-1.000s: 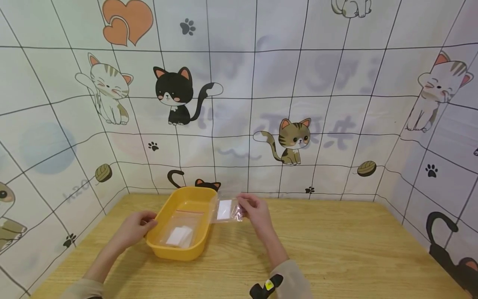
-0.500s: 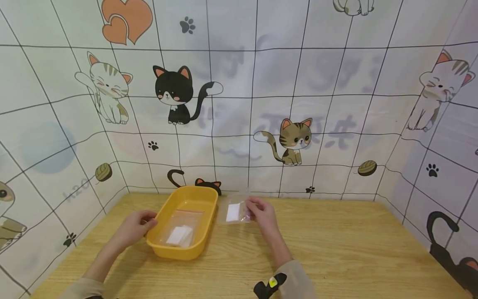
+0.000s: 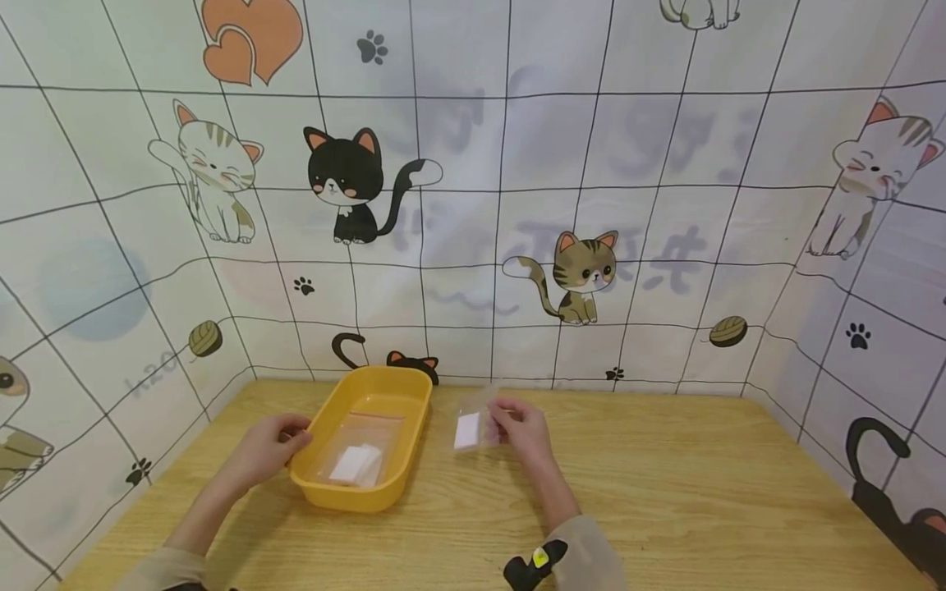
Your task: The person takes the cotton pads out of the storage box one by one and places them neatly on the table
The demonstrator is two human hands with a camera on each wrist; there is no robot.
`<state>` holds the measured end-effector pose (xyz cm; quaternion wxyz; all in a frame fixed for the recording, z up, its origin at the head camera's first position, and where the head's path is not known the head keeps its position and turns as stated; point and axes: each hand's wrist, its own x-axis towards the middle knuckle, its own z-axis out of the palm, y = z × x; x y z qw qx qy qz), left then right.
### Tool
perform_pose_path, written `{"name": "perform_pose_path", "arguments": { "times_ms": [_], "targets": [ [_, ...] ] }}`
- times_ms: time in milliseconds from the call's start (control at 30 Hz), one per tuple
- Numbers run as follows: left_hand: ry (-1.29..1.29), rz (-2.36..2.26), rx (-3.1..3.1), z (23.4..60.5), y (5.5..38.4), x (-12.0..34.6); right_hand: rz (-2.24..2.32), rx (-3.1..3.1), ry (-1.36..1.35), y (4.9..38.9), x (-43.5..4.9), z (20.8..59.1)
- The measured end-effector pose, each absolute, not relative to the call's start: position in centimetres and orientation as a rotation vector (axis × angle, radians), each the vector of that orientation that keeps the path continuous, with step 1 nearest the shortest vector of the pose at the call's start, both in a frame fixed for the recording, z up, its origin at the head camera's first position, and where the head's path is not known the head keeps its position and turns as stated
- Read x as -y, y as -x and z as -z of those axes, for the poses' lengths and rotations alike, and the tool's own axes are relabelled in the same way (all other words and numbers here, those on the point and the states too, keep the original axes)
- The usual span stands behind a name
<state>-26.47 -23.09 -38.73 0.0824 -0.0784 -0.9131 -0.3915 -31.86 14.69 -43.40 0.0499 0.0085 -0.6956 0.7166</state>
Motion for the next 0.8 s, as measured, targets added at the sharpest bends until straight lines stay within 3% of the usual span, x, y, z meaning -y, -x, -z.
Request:
{"name": "perform_pose_path", "arguments": {
  "times_ms": [800],
  "targets": [
    [0.264,1.188,2.721,38.6,26.3,23.2,-1.570,2.405,-0.024,32.4,-13.7,44.6]
  ]
}}
